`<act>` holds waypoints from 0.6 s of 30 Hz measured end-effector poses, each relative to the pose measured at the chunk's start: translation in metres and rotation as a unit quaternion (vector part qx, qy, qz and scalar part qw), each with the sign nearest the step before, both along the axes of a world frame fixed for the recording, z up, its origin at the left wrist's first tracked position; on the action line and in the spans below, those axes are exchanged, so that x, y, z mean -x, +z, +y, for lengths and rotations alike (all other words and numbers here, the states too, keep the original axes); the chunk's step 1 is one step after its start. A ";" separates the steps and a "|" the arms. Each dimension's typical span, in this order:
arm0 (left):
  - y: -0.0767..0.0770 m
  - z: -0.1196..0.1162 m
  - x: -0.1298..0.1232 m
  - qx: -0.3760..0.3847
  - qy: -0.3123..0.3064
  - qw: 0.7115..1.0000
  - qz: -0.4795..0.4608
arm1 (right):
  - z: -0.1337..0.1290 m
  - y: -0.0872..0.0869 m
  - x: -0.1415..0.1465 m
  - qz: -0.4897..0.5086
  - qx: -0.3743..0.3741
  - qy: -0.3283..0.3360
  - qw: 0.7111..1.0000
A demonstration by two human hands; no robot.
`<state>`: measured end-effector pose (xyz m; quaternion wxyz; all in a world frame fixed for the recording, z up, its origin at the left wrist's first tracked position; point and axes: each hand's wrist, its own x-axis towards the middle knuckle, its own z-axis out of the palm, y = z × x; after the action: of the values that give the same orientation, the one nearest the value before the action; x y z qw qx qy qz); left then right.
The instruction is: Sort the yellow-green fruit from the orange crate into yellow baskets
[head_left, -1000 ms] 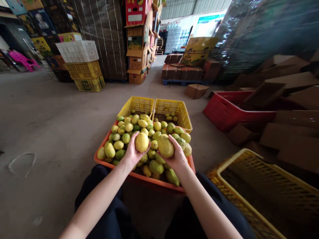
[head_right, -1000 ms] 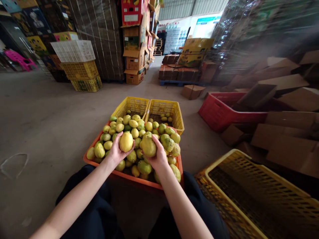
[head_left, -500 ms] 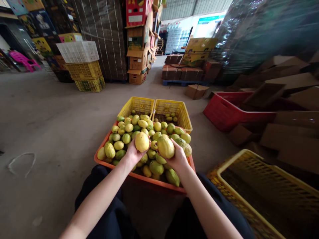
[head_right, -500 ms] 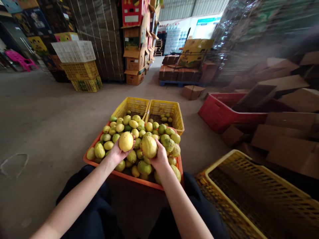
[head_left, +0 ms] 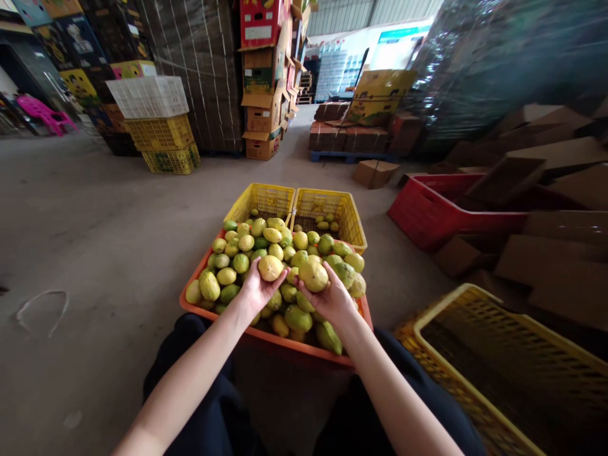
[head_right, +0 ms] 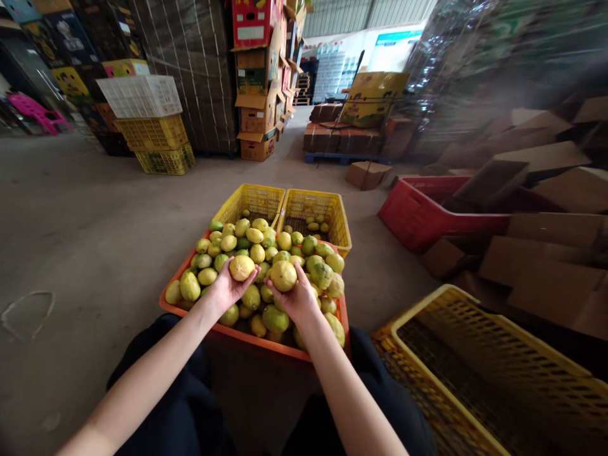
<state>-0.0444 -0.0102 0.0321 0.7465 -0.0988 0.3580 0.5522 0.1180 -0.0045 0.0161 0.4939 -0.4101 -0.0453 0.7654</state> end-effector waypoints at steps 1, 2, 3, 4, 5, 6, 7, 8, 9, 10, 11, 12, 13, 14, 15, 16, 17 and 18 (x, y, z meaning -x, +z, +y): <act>-0.002 0.000 -0.001 0.004 0.002 1.000 -0.004 | 0.000 -0.002 0.000 -0.006 -0.006 -0.003 1.000; -0.003 0.001 -0.001 0.007 0.004 1.000 -0.007 | 0.001 -0.004 0.000 -0.013 -0.017 -0.004 1.000; -0.004 0.001 -0.002 0.011 0.005 1.000 -0.010 | 0.002 -0.006 0.000 -0.019 -0.030 -0.002 0.999; -0.005 0.001 -0.002 0.014 0.003 1.000 -0.015 | 0.003 -0.008 -0.001 -0.025 -0.043 0.001 0.999; -0.005 0.001 -0.002 0.018 -0.002 1.000 -0.021 | 0.003 -0.010 -0.001 -0.029 -0.052 0.005 0.998; -0.005 0.001 -0.002 0.020 -0.007 0.999 -0.027 | 0.004 -0.012 -0.002 -0.031 -0.058 0.007 0.998; -0.004 0.000 -0.001 0.020 -0.011 0.999 -0.032 | 0.004 -0.013 -0.003 -0.033 -0.059 0.007 0.998; -0.002 0.000 0.000 0.018 -0.014 0.999 -0.033 | 0.004 -0.013 -0.004 -0.034 -0.058 0.005 0.998; -0.001 0.000 0.000 0.014 -0.016 0.999 -0.032 | 0.004 -0.012 -0.005 -0.034 -0.056 0.000 0.998; 0.001 0.000 0.001 0.011 -0.016 0.999 -0.029 | 0.003 -0.009 -0.005 -0.034 -0.053 -0.005 0.998; 0.002 -0.001 0.001 0.007 -0.016 1.000 -0.026 | 0.003 -0.006 -0.005 -0.033 -0.047 -0.006 0.998; 0.002 0.000 0.001 0.004 -0.017 1.000 -0.022 | 0.002 -0.003 -0.004 -0.031 -0.039 -0.003 0.999; 0.002 0.000 0.001 0.003 -0.020 1.000 -0.019 | 0.000 0.001 -0.003 -0.029 -0.030 0.005 0.999; 0.001 0.001 0.001 0.003 -0.023 1.000 -0.015 | -0.001 0.005 -0.002 -0.028 -0.022 0.014 0.999; 0.000 0.001 0.001 0.001 -0.025 1.000 -0.007 | -0.002 0.008 -0.001 -0.029 -0.019 0.022 0.999; -0.003 0.002 0.000 -0.002 -0.024 1.000 0.006 | -0.003 0.011 0.000 -0.035 -0.021 0.028 0.999; -0.005 0.003 -0.001 -0.009 -0.021 0.999 0.026 | -0.004 0.012 0.001 -0.048 -0.032 0.030 0.998; -0.008 0.003 -0.002 -0.024 -0.011 0.998 0.054 | -0.005 0.012 0.002 -0.070 -0.051 0.027 0.996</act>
<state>-0.0427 -0.0069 0.0242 0.7343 -0.0463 0.3855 0.5568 0.1156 -0.0096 0.0284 0.4891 -0.4359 -0.1298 0.7443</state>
